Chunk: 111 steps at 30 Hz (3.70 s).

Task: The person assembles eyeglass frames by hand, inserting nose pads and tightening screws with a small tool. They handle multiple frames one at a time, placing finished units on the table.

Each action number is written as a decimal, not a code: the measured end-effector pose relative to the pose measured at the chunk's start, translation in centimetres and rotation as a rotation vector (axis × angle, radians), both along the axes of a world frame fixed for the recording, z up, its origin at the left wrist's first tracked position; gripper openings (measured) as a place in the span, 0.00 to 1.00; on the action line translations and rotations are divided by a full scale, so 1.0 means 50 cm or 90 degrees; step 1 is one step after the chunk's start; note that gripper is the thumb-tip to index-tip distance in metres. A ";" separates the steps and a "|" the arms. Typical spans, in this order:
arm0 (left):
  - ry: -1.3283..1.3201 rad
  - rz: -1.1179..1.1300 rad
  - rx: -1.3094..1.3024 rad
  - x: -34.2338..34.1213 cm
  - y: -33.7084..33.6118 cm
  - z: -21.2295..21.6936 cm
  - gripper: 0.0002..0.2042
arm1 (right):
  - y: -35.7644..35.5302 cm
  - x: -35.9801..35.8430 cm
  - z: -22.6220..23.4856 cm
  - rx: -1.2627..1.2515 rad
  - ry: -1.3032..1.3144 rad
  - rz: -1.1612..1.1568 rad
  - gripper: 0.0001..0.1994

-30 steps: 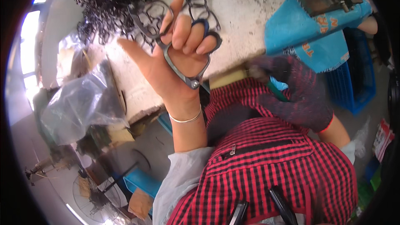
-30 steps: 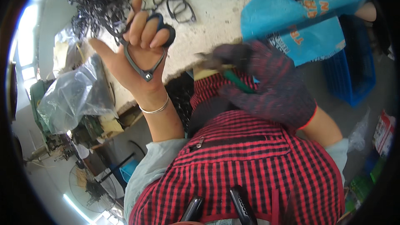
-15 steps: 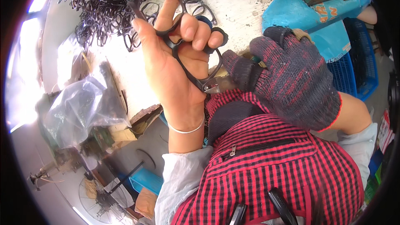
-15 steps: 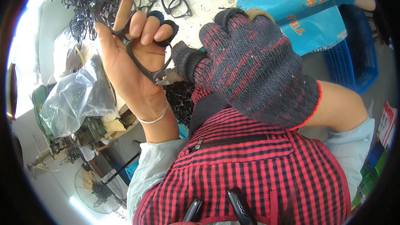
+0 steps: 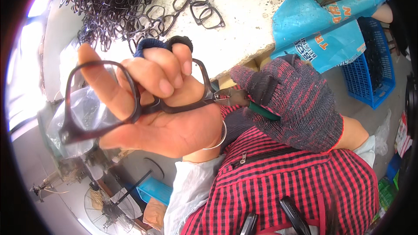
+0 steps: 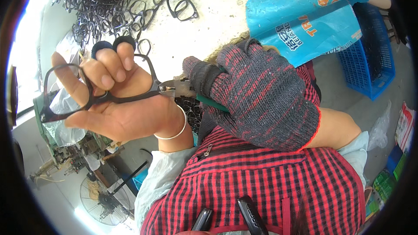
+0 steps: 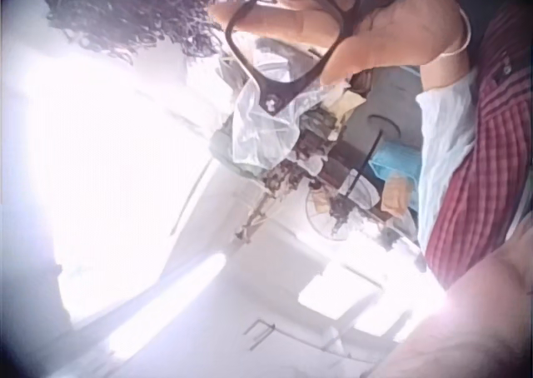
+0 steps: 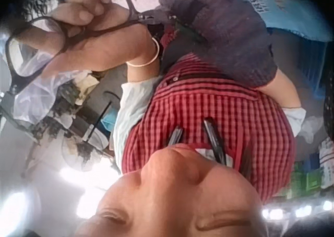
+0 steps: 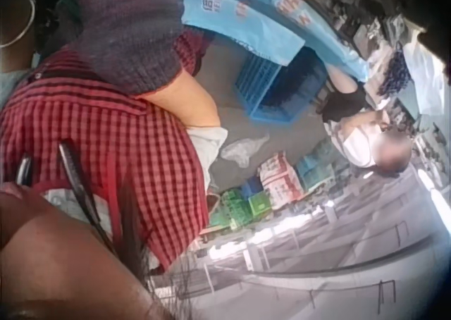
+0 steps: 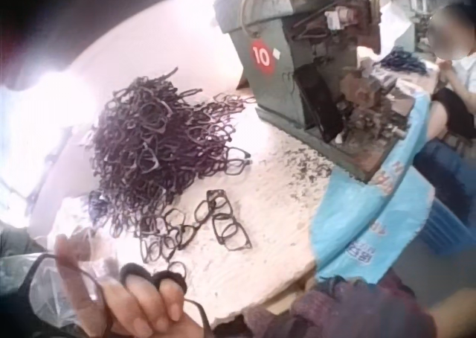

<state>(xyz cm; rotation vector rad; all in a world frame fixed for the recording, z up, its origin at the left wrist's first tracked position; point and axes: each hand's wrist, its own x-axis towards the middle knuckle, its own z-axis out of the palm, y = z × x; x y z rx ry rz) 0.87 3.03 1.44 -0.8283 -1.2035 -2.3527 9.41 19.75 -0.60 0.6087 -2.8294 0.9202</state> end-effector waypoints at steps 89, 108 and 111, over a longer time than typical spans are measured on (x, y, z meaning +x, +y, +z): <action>-0.102 0.054 -0.018 0.053 0.017 0.015 0.31 | 0.004 -0.004 -0.005 -0.175 -0.089 0.010 0.14; -0.191 -0.038 0.038 0.042 0.002 0.003 0.27 | 0.004 -0.035 0.004 -0.347 -0.252 0.030 0.15; -0.271 -0.077 0.068 0.029 -0.002 0.010 0.27 | 0.013 -0.040 0.016 -0.197 -0.090 0.023 0.16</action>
